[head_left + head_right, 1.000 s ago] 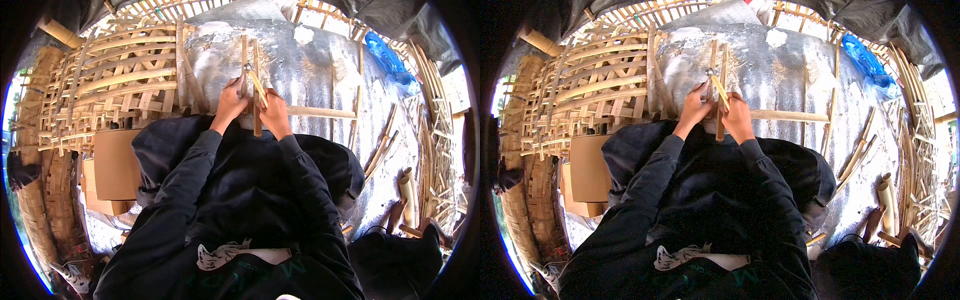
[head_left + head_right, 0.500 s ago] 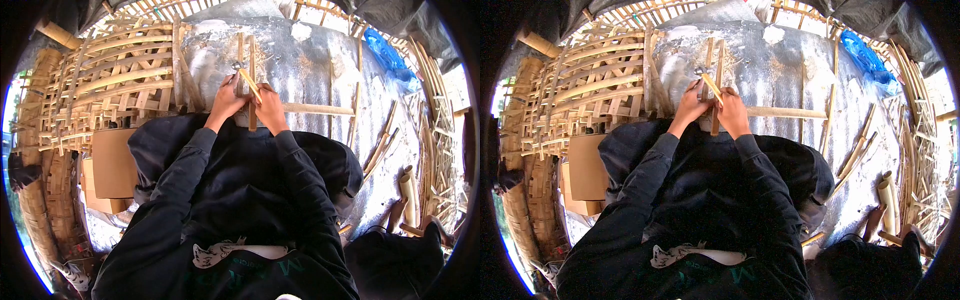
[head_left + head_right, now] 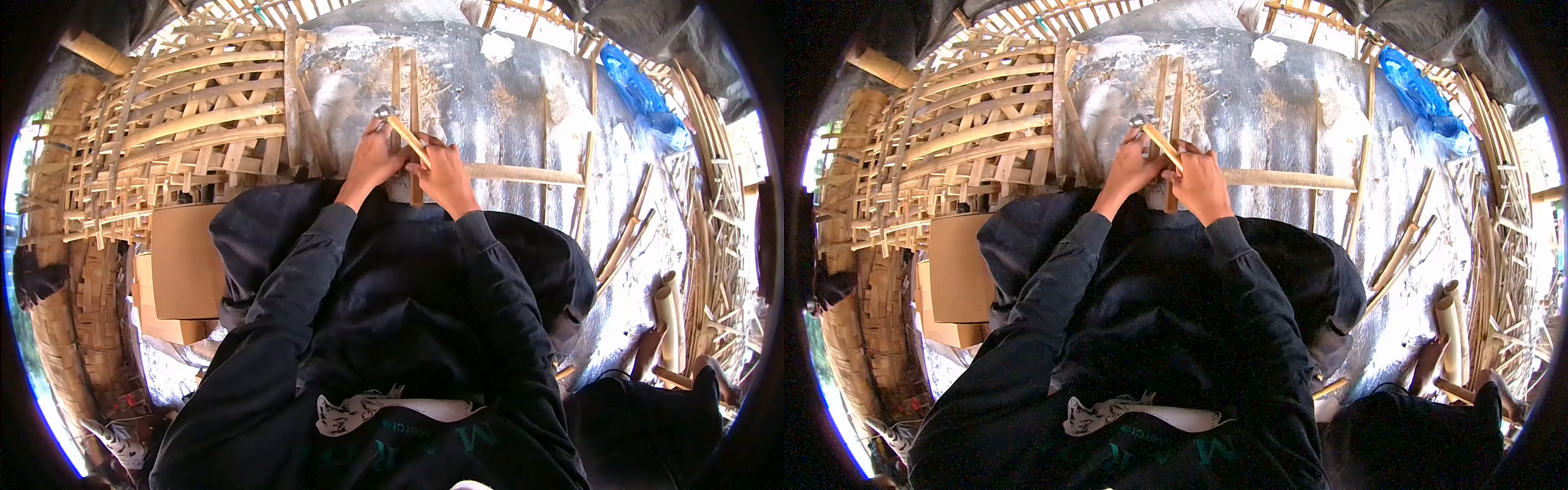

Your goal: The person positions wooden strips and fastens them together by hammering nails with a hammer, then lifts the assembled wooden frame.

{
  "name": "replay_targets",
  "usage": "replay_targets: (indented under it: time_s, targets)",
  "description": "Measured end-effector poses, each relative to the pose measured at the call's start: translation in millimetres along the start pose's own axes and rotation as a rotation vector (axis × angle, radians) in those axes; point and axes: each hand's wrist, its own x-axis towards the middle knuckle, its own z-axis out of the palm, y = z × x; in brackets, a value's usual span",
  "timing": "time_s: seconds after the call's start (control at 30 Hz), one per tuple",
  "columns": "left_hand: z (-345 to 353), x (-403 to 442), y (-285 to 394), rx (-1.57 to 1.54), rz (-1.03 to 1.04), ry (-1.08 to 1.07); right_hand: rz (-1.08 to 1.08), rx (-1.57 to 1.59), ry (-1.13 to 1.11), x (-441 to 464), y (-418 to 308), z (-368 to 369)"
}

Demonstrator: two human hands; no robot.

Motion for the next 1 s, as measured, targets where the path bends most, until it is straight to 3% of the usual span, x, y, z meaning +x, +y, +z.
replay_targets:
  time_s: [0.67, 1.0]
  targets:
    - [3.2, 5.7, -2.1, 0.028, -0.091, -0.026, 0.148, 0.061, -0.024, 5.8, -8.9, -6.3]
    - [3.0, 5.7, -3.2, 0.127, 0.015, 0.027, 0.17, 0.001, -0.067, 8.1, -12.8, -12.5]
